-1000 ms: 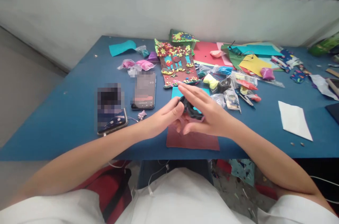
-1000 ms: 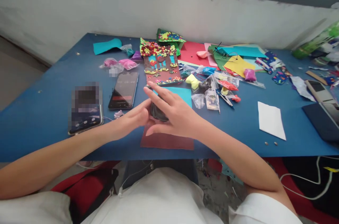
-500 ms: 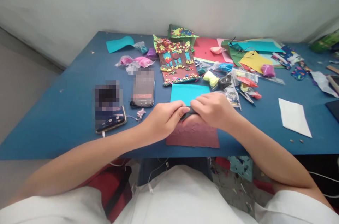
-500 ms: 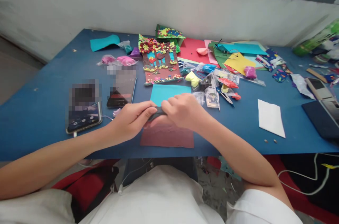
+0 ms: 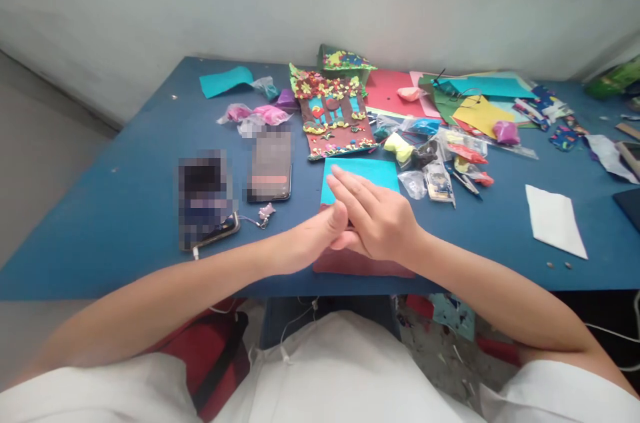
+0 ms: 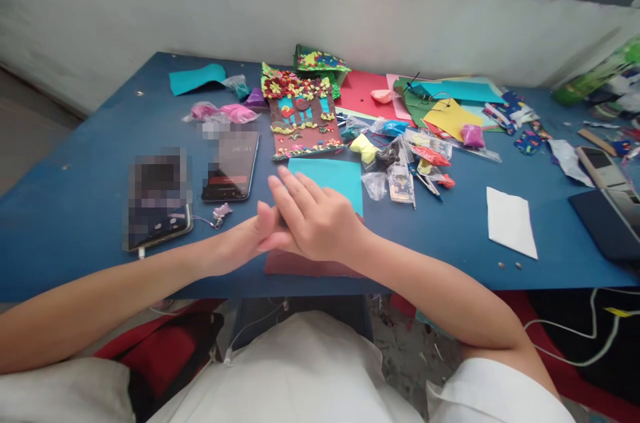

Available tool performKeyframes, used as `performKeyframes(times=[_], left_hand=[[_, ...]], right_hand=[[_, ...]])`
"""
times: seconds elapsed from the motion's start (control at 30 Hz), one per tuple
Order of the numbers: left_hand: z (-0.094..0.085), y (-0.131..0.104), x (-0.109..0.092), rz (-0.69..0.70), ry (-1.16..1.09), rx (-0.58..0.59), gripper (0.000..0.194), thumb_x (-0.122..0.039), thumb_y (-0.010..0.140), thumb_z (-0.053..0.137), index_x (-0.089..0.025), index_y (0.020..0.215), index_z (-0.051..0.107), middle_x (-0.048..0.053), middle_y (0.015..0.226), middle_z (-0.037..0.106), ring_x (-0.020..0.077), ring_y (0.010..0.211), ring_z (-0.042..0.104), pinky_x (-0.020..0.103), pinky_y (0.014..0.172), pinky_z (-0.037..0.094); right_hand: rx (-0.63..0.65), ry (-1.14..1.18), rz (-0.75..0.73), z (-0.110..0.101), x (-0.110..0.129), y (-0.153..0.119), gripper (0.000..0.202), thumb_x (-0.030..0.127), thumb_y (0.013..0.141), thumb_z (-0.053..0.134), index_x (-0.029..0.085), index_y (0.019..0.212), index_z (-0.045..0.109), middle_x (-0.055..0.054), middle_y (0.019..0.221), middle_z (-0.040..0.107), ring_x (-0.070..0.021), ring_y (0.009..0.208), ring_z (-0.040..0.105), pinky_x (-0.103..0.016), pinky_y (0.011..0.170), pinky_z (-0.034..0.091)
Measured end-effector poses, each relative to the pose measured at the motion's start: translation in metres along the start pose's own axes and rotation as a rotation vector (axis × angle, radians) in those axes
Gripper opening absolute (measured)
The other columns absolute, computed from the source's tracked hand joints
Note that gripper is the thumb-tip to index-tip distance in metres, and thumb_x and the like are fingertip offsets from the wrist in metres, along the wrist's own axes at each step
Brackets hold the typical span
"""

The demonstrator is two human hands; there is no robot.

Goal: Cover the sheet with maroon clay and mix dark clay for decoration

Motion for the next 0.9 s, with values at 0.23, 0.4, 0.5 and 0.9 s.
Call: performKeyframes(times=[0.23,0.4,0.5,0.9], left_hand=[[-0.001,-0.004,-0.007,0.043,0.289,-0.007,0.037,-0.046,0.097,0.036,-0.018,0.076,0.049,-0.002,0.074,0.053,0.0128,0.071,0.046,0.025,0.07,0.041],[-0.011,-0.003,-0.004,0.025,0.293,-0.104,0.043,-0.054,0.096,0.037,-0.019,0.072,0.044,-0.004,0.065,0.04,0.0109,0.061,0.038,0.025,0.059,0.034],[-0.012,0.0,0.006,-0.024,0.04,-0.091,0.051,-0.069,0.088,0.045,-0.019,0.077,0.046,-0.003,0.069,0.042,0.0103,0.059,0.04,0.024,0.053,0.034],[0.004,-0.004,-0.001,-0.04,0.266,0.076,0.038,-0.045,0.096,0.043,-0.017,0.071,0.053,-0.002,0.066,0.055,0.0121,0.063,0.05,0.024,0.059,0.041]], right_hand=[[-0.099,-0.169,-0.077,-0.016,-0.004,-0.001,0.064,0.067,0.094,0.033,0.022,0.05,0.039,0.004,0.041,0.036,-0.0108,0.042,0.031,-0.027,0.046,0.022],[-0.161,-0.202,-0.019,-0.029,-0.043,-0.006,0.057,0.053,0.1,0.036,0.021,0.052,0.041,0.003,0.041,0.039,-0.0108,0.041,0.036,-0.028,0.045,0.025],[-0.272,-0.09,0.14,-0.037,-0.058,-0.011,0.059,0.047,0.103,0.022,0.021,0.062,0.056,-0.002,0.051,0.057,-0.0137,0.048,0.054,-0.028,0.047,0.036],[-0.002,0.106,0.003,-0.007,0.0,-0.003,0.074,0.067,0.096,0.017,0.018,0.054,0.053,0.001,0.043,0.046,-0.0101,0.04,0.042,-0.027,0.043,0.03]])
Point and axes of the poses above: each hand's wrist, its own y-axis towards the middle knuckle, its own z-axis out of the palm, x = y × z, the point moved 5 cm from there along y, towards the middle knuckle
